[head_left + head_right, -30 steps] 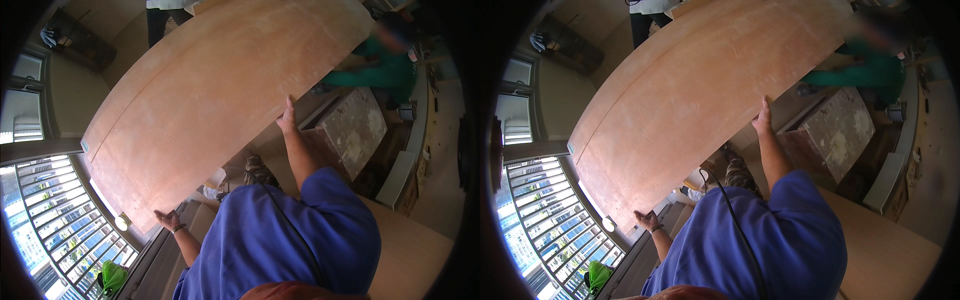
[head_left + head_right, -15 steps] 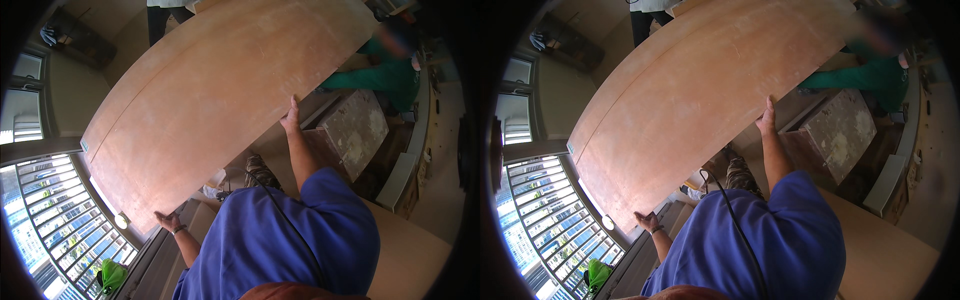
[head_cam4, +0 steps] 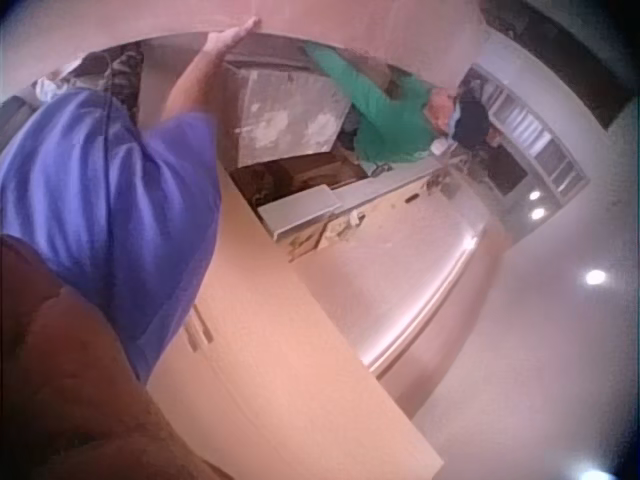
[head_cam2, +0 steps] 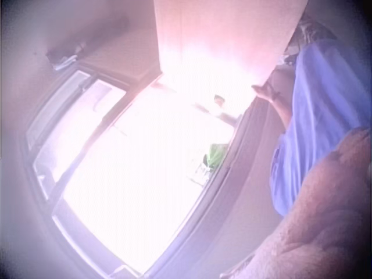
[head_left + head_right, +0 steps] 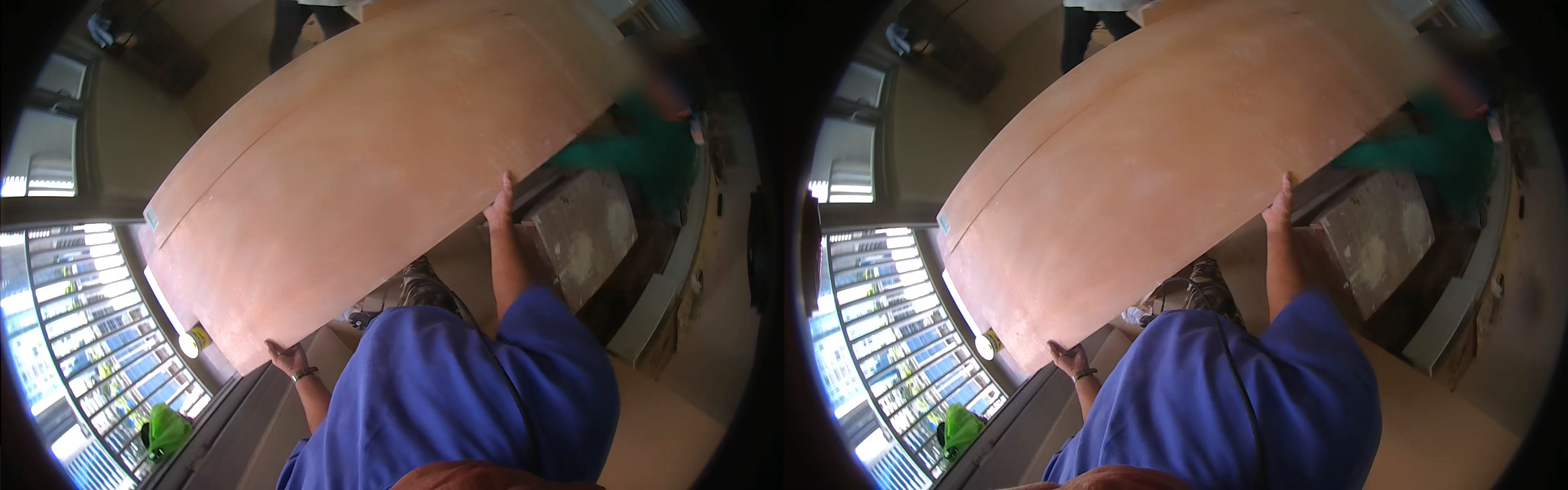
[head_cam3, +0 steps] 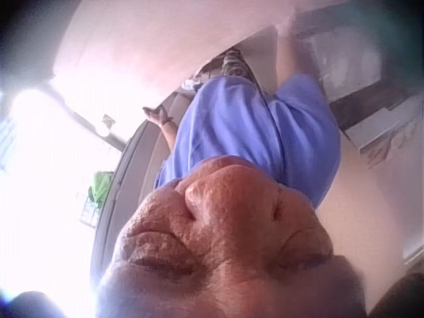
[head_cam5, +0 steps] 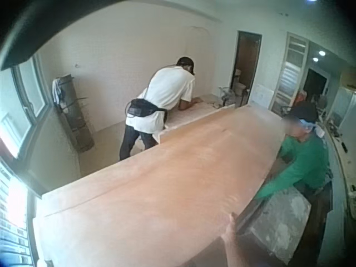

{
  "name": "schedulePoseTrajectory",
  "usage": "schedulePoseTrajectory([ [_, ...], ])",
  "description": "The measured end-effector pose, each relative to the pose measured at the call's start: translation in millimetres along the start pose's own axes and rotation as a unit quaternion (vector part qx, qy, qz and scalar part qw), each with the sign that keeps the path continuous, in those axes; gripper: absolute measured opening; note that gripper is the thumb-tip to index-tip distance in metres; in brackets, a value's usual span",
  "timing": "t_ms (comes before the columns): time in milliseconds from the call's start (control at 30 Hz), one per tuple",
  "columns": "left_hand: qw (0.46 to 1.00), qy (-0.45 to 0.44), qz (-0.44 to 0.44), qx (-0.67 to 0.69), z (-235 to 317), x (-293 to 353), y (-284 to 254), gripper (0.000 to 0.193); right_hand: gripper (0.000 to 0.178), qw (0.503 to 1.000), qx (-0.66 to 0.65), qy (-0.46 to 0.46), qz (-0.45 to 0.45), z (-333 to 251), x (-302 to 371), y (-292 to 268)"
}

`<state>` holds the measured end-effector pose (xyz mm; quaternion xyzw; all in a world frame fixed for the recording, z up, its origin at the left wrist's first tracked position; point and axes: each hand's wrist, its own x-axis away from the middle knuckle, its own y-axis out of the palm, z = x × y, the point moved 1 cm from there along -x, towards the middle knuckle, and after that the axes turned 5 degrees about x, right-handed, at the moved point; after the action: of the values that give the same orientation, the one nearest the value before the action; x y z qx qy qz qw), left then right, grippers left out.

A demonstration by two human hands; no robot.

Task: The person lifts and positions large wooden panels onto a partially assembled shelving unit. They align the panels with the frame and press them into place, occasionally adjusting their position to ensure a proper fit.

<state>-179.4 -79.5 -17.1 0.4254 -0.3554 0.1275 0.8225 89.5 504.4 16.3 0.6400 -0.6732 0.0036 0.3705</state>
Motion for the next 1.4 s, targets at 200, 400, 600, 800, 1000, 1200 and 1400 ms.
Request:
schedulePoseTrajectory([
  [200,0.999,0.019,-0.042,-0.005,12,6,45,0.038,0.063,0.997,0.040,0.042,-0.059,3,-4,-18],
  [400,0.998,0.040,-0.008,0.039,11,7,33,0.038,0.057,0.997,0.058,0.058,-0.002,8,17,7],
  [600,0.998,0.051,-0.001,0.042,6,8,42,0.036,0.061,0.984,0.151,0.092,-0.008,-12,10,-5],
  [800,0.998,0.041,0.009,0.038,6,1,30,0.035,0.057,0.634,0.676,-0.337,0.166,-45,12,15],
  [1000,0.998,0.056,-0.018,0.026,9,0,38,0.036,0.051,0.604,0.664,-0.414,-0.151,50,29,145],
  [1200,0.999,0.023,-0.008,0.033,12,4,27,0.042,0.059,0.460,0.764,-0.411,-0.192,124,26,255],
  [1400,1.000,0.003,0.011,-0.012,9,18,43,0.042,0.063,0.400,0.817,-0.395,-0.127,139,9,254],
])
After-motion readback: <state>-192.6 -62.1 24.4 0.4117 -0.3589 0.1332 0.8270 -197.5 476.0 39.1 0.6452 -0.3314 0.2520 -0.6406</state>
